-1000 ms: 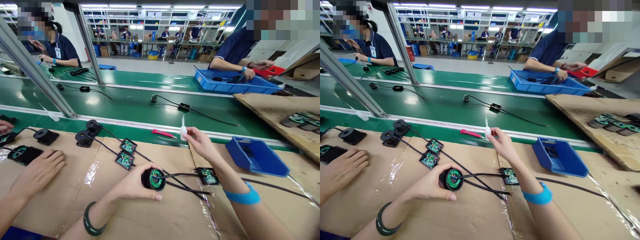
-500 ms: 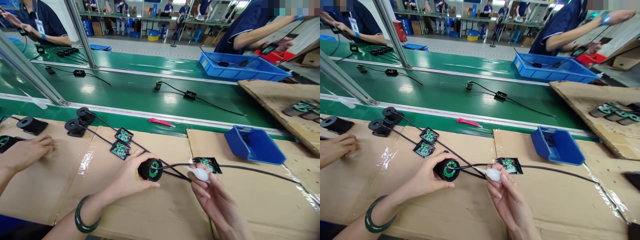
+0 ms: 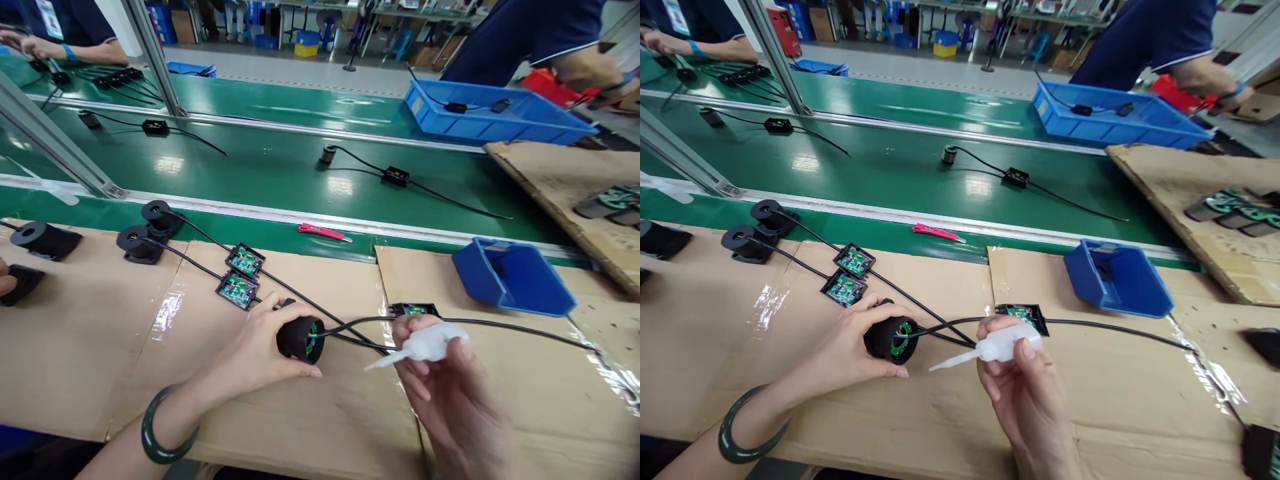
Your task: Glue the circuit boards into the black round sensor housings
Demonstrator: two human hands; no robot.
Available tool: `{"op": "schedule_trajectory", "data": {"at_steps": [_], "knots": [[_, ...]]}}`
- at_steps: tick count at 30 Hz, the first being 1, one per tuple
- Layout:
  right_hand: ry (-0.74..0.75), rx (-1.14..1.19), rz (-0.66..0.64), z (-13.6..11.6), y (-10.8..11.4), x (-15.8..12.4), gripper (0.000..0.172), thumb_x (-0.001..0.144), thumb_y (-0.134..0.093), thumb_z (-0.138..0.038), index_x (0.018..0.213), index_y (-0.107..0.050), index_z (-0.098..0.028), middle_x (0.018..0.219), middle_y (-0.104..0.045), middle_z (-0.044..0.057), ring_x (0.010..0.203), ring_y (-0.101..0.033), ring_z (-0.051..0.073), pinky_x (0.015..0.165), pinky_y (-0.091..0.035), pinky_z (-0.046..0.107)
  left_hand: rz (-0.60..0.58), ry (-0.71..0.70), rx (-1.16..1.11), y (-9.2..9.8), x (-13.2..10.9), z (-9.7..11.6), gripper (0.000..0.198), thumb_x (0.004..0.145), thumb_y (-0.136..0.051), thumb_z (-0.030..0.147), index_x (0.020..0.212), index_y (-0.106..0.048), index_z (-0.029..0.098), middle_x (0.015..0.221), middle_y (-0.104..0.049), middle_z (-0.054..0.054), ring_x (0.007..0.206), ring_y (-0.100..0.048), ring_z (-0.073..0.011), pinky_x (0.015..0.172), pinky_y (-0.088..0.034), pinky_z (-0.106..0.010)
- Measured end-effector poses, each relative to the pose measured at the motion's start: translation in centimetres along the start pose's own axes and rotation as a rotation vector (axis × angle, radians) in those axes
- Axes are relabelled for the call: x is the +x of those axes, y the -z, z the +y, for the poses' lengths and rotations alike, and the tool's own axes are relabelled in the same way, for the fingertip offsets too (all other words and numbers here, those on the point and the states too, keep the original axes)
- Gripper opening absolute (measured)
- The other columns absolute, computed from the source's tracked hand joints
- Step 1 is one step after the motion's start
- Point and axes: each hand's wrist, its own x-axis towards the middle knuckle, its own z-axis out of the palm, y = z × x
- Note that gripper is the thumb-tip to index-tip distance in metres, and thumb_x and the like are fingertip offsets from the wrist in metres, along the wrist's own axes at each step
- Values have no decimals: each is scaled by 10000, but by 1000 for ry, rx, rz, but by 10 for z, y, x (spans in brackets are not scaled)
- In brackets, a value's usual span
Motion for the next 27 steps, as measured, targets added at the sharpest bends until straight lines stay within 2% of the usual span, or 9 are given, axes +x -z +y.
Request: {"op": "schedule_trajectory", "data": {"at_steps": [3, 6, 11, 15, 21, 27], "knots": [[107, -143, -26, -2, -3, -6, 218, 827, -655, -425, 876, -702, -218, 776, -611, 56, 477, -482, 103, 326, -394, 196, -36, 18, 31, 2, -1, 1, 598, 587, -878, 382, 1138, -649, 354, 1003, -536, -8, 954, -552, -232, 830, -462, -328], [181, -351, -27, -2, -8, -18, 205, 884, -599, -396, 925, -669, -208, 800, -623, 60, 492, -525, 118, 411, -469, 245, -65, 42, 62, 4, -2, 4, 608, 591, -872, 382, 1155, -647, 358, 988, -520, -7, 930, -552, -232, 815, -461, -328], [311, -757, -60, -5, -14, -32, 169, 892, -608, -371, 934, -641, -212, 761, -627, 35, 582, -578, 146, 502, -479, 246, -99, 56, 93, 5, -2, 8, 602, 592, -873, 349, 1150, -648, 372, 973, -505, 0, 925, -555, -228, 800, -457, -320], [461, -991, -163, -9, -16, -32, 104, 888, -606, -309, 967, -623, -244, 816, -658, 35, 662, -615, 168, 556, -487, 256, -91, 28, 117, 5, -3, 8, 599, 598, -874, 315, 1148, -643, 365, 992, -488, -3, 923, -554, -220, 796, -459, -316], [552, -1125, -245, -11, -22, -33, 121, 892, -584, -267, 1011, -575, -250, 810, -666, 38, 647, -632, 184, 548, -485, 281, -90, 2, 137, 2, -5, 7, 601, 617, -868, 302, 1161, -619, 354, 1037, -500, -6, 918, -573, -210, 785, -473, -318], [575, -1122, -232, -11, -24, -36, 123, 913, -555, -253, 1035, -571, -250, 846, -681, 52, 686, -658, 196, 566, -510, 295, -73, -16, 139, 1, -6, 5, 604, 623, -865, 286, 1163, -608, 368, 1073, -503, -8, 923, -580, -209, 802, -490, -337]]}}
